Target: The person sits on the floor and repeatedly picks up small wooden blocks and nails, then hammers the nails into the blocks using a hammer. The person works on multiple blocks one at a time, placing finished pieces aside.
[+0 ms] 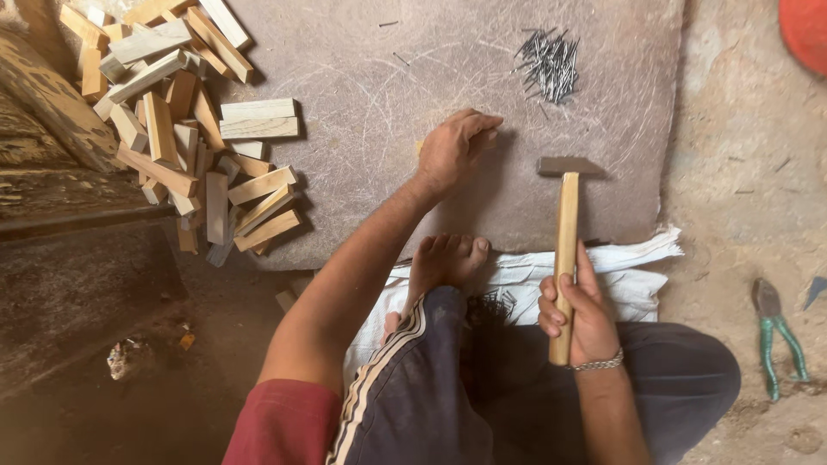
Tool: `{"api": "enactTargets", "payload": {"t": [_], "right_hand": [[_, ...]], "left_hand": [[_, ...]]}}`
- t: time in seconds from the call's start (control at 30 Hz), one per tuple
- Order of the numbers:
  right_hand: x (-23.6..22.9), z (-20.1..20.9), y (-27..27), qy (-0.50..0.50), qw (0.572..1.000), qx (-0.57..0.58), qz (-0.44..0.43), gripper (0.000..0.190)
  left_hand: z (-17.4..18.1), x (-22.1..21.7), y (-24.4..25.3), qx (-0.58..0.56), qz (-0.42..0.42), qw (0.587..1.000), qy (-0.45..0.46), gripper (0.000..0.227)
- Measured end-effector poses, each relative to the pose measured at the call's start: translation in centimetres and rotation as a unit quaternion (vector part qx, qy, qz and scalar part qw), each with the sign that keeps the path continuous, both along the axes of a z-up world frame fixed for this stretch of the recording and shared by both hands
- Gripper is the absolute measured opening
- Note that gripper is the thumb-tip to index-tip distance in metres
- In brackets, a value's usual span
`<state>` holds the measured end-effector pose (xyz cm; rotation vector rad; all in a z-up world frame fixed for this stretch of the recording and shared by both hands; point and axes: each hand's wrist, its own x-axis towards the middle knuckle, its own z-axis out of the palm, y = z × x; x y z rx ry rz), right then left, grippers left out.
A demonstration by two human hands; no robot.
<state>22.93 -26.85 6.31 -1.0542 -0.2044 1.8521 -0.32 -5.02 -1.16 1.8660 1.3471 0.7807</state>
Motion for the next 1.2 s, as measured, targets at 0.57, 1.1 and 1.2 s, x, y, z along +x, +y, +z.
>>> {"api": "enactTargets", "payload": {"t": [0.57, 1.1, 1.2], "right_hand": [[-0.5, 0.8, -0.4, 0.007, 0.997, -0.071, 0.019, 0.046], [-5.5, 4.1, 4.4, -0.666, 0.695, 0.237, 0.131, 0.064], [-5.5, 4.0, 5.3, -0.677, 0.684, 0.09, 0.256, 0.069]], "left_hand": [[-2.4, 0.2, -0.2, 0.061, -0.016, 0.996, 0.064, 0.021], [-1.9, -0.3, -0.7, 0.016, 0.016, 1.0, -0.015, 0.085], [-1.9, 0.0, -0.6, 0.014, 0.006, 1.0, -0.013, 0.087]]}}
